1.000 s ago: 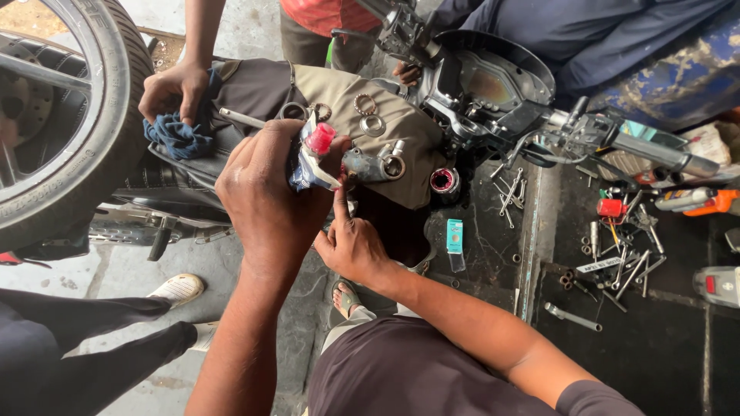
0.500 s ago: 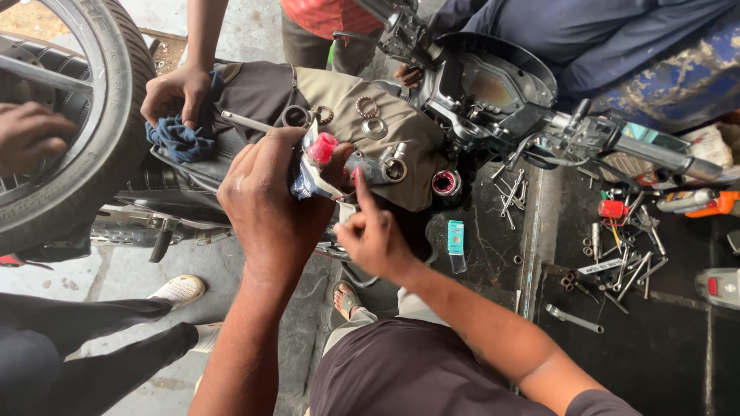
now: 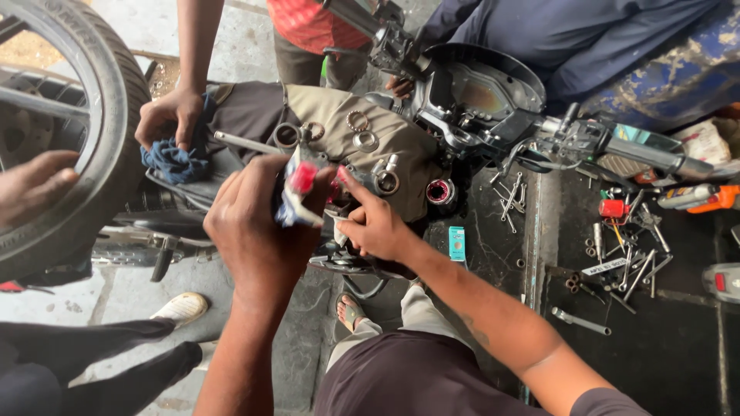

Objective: Applying grease and assembling motorcycle steering head components.

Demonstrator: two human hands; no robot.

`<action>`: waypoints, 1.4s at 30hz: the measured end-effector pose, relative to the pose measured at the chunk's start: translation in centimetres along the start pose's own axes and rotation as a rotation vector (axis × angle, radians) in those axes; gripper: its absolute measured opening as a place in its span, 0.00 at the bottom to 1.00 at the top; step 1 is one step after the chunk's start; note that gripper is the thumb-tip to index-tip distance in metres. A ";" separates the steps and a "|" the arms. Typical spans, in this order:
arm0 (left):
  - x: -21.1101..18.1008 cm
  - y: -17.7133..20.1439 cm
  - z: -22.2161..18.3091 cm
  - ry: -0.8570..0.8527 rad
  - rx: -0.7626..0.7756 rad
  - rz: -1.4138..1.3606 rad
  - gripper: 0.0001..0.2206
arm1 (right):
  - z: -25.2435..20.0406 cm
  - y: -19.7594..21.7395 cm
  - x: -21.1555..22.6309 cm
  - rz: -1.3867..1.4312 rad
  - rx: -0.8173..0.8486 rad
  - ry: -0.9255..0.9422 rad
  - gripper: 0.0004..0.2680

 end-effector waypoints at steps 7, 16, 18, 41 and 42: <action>0.3 0.2 -0.7 0.040 0.001 0.040 0.16 | 0.4 -0.3 -1.5 -0.009 0.167 -0.183 0.34; 0.4 0.2 -0.6 0.058 -0.013 0.021 0.15 | 1.4 -0.7 -1.5 -0.263 0.174 -0.145 0.36; 0.4 0.1 -0.7 0.068 -0.009 0.023 0.15 | 1.7 -0.7 -1.7 -0.358 0.160 -0.076 0.37; 0.8 0.2 -1.0 0.116 -0.017 0.017 0.17 | 1.7 0.7 4.3 -1.099 0.069 0.197 0.36; 0.8 0.3 -1.1 0.119 -0.019 0.020 0.17 | 1.3 0.9 3.7 -1.099 0.074 0.199 0.36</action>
Point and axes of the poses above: each hand's wrist, its own z-axis towards the middle knuckle, its own y-axis out of the back of the hand, x = y × z, the point moved 10 cm from there along z, towards the middle knuckle, and after that the axes turned 6 degrees about -x, right-handed, at the moved point
